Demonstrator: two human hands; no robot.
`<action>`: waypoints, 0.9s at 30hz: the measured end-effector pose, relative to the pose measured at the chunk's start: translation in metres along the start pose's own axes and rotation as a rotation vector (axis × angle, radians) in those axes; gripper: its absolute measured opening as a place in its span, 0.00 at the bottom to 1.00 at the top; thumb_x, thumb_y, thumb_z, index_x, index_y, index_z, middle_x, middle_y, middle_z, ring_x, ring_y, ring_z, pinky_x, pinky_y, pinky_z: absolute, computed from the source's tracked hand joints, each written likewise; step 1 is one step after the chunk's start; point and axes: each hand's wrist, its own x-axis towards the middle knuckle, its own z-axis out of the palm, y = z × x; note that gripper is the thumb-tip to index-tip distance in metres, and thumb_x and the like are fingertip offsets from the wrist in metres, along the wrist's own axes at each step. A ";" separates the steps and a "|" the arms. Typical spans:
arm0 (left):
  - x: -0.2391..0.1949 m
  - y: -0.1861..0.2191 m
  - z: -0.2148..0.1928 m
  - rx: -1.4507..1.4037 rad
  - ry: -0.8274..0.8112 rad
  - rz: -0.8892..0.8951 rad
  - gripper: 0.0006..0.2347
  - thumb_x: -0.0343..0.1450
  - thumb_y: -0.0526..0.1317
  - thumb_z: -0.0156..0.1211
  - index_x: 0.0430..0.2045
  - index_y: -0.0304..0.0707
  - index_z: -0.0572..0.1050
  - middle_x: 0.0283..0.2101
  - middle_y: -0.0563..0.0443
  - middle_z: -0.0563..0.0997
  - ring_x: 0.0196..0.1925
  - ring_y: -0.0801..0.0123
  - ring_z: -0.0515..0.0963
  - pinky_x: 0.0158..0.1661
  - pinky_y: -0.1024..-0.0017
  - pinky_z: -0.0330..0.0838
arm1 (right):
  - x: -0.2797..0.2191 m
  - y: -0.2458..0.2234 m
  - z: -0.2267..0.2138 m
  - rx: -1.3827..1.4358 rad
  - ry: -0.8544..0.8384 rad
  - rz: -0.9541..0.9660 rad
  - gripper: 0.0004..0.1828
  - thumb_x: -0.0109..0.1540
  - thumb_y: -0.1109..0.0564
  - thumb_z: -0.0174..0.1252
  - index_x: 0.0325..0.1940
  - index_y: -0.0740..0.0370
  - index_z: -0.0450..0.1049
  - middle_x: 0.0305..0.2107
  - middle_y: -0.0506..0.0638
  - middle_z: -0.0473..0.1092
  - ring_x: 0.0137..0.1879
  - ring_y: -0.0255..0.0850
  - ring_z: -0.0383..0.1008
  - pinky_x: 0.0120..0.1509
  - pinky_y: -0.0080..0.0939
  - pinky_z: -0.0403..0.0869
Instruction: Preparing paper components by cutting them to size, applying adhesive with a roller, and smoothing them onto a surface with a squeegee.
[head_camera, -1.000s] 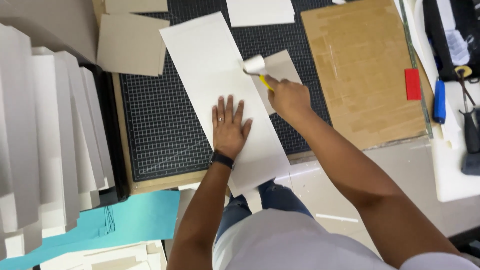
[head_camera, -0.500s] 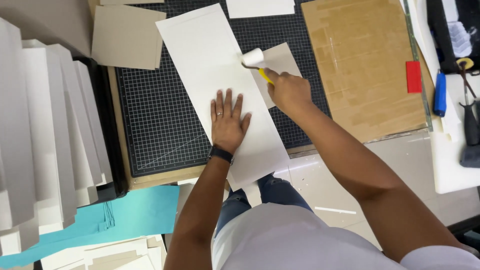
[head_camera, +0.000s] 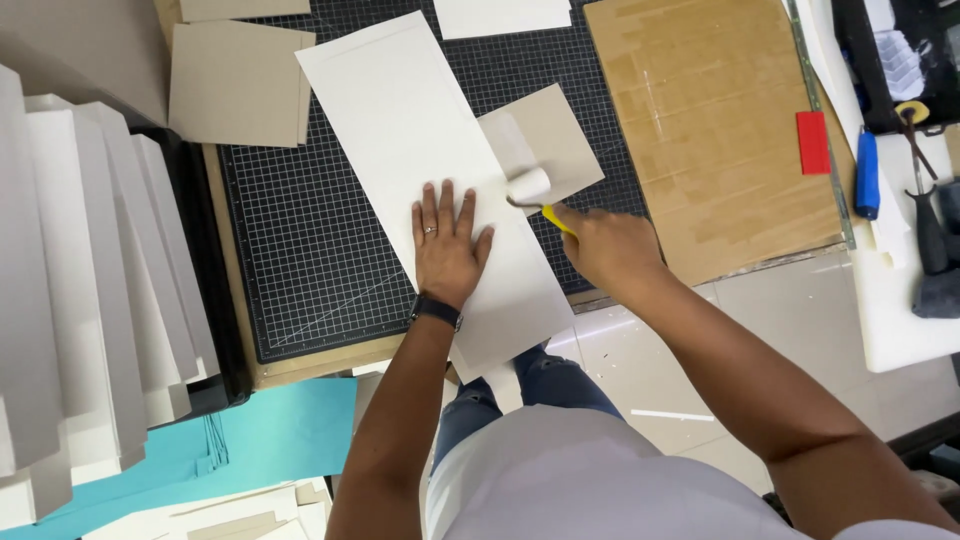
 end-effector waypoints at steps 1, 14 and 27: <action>0.001 0.001 0.000 0.001 0.002 0.002 0.26 0.78 0.58 0.45 0.72 0.53 0.60 0.77 0.46 0.53 0.80 0.48 0.41 0.76 0.50 0.31 | -0.005 0.001 -0.003 0.000 0.002 0.001 0.20 0.66 0.54 0.56 0.62 0.48 0.77 0.29 0.60 0.80 0.34 0.50 0.84 0.34 0.46 0.80; -0.002 0.001 0.000 0.004 -0.033 -0.012 0.27 0.78 0.59 0.44 0.72 0.54 0.59 0.77 0.47 0.52 0.80 0.49 0.40 0.76 0.51 0.31 | -0.003 -0.002 -0.007 -0.036 -0.114 0.041 0.20 0.67 0.53 0.55 0.64 0.48 0.76 0.30 0.60 0.80 0.35 0.49 0.84 0.35 0.47 0.81; 0.000 0.002 -0.010 0.002 -0.106 -0.030 0.27 0.79 0.60 0.41 0.73 0.55 0.56 0.78 0.48 0.49 0.81 0.51 0.37 0.76 0.53 0.27 | 0.033 0.020 -0.006 -0.102 -0.010 0.068 0.19 0.67 0.55 0.54 0.61 0.46 0.79 0.28 0.59 0.80 0.34 0.51 0.83 0.36 0.49 0.80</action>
